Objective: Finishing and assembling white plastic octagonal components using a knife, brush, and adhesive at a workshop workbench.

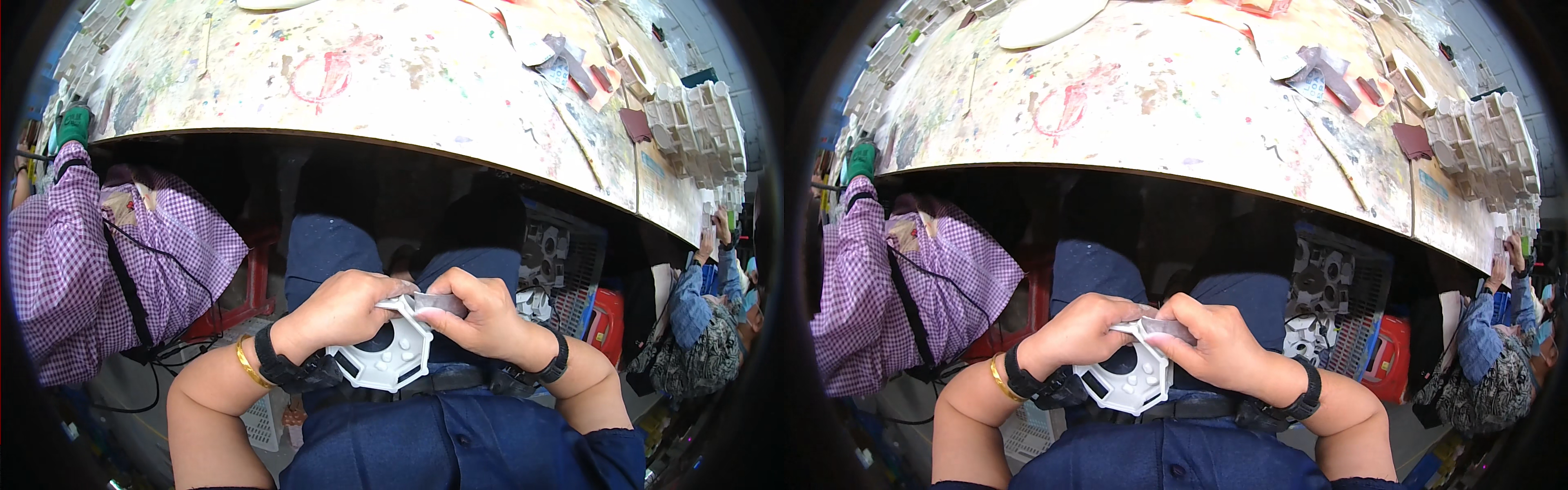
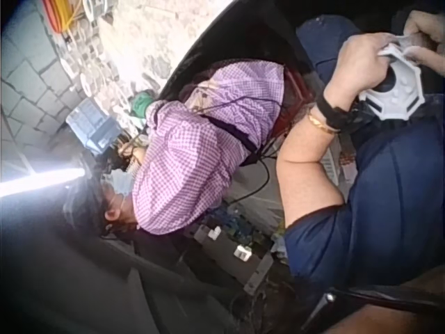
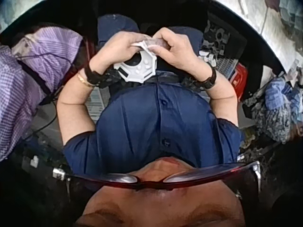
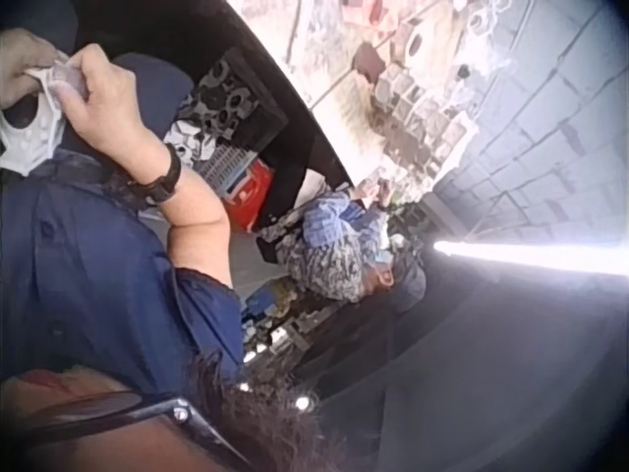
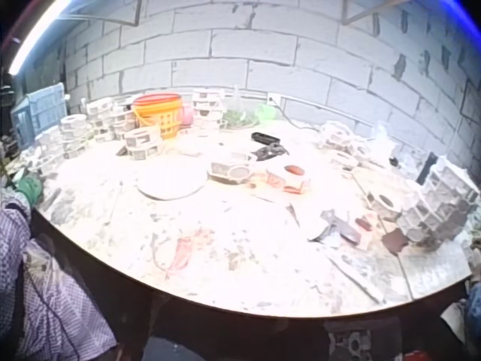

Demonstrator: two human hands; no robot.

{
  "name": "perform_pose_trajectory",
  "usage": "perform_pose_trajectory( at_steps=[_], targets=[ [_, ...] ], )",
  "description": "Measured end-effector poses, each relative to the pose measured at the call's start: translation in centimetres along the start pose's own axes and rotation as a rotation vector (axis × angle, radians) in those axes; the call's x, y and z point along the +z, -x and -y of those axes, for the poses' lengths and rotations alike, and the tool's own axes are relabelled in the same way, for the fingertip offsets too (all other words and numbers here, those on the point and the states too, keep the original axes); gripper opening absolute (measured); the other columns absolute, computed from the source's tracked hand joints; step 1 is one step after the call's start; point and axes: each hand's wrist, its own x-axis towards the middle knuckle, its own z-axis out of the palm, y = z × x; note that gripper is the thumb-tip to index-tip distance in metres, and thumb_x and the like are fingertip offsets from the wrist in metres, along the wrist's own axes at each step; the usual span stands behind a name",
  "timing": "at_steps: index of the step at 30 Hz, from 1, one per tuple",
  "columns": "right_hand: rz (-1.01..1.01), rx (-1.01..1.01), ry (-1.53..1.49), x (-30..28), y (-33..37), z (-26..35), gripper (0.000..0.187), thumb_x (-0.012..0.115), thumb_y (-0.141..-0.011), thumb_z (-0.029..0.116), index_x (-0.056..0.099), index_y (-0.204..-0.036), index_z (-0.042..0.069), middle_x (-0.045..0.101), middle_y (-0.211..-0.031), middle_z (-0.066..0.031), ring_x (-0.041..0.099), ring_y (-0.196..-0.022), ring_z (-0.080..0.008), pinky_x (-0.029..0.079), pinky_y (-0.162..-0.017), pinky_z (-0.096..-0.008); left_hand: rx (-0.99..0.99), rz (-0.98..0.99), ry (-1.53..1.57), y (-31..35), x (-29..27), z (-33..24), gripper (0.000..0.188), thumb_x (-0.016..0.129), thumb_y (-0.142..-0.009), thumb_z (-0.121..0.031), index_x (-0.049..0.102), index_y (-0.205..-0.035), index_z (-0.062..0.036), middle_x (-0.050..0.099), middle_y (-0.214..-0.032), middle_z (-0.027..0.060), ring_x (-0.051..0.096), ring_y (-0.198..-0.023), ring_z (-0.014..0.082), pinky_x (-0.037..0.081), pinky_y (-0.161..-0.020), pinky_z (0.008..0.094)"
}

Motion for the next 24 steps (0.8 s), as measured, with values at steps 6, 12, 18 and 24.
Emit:
perform_pose_trajectory(
  at_steps=[6,12,18,24],
  targets=[
    [0.023,-0.030,0.025,0.2,0.5,-0.2,0.017,0.068,-0.084,0.015,0.057,-0.090,0.004,0.061,-0.065,-0.0112,0.064,-0.057,-0.0253,0.047,-0.049,-0.0305,0.004,-0.002,0.019,0.0,0.2,0.2,0.031,0.060,-0.080,-0.007,0.066,-0.111,-0.0058,0.067,-0.099,0.0173,0.064,-0.092,0.0347,0.051,-0.080,0.0408],
    [-0.021,0.028,-0.079,1.0,-0.1,-0.3,0.017,0.068,-0.084,0.015,0.057,-0.089,0.004,0.059,-0.064,-0.0108,0.063,-0.056,-0.0242,0.046,-0.050,-0.0310,0.004,-0.012,-0.003,0.2,-0.1,0.3,0.031,0.060,-0.080,-0.007,0.065,-0.111,-0.0055,0.068,-0.097,0.0174,0.064,-0.091,0.0351,0.051,-0.079,0.0415],
    [0.019,0.101,-0.173,1.0,-0.3,-0.6,0.015,0.068,-0.085,0.014,0.057,-0.088,0.003,0.059,-0.064,-0.0078,0.061,-0.056,-0.0165,0.044,-0.050,-0.0270,-0.002,-0.009,0.008,0.1,0.0,0.4,0.030,0.060,-0.081,-0.008,0.065,-0.110,-0.0051,0.067,-0.097,0.0181,0.064,-0.091,0.0355,0.051,-0.079,0.0415],
    [0.204,0.031,-0.156,-0.3,-0.7,-0.4,0.013,0.065,-0.085,0.013,0.056,-0.088,0.005,0.056,-0.064,-0.0104,0.059,-0.055,-0.0240,0.042,-0.050,-0.0323,0.046,-0.014,0.003,0.2,0.5,0.4,0.027,0.061,-0.079,-0.009,0.067,-0.106,-0.0065,0.067,-0.094,0.0180,0.064,-0.088,0.0361,0.051,-0.076,0.0429]
  ],
)
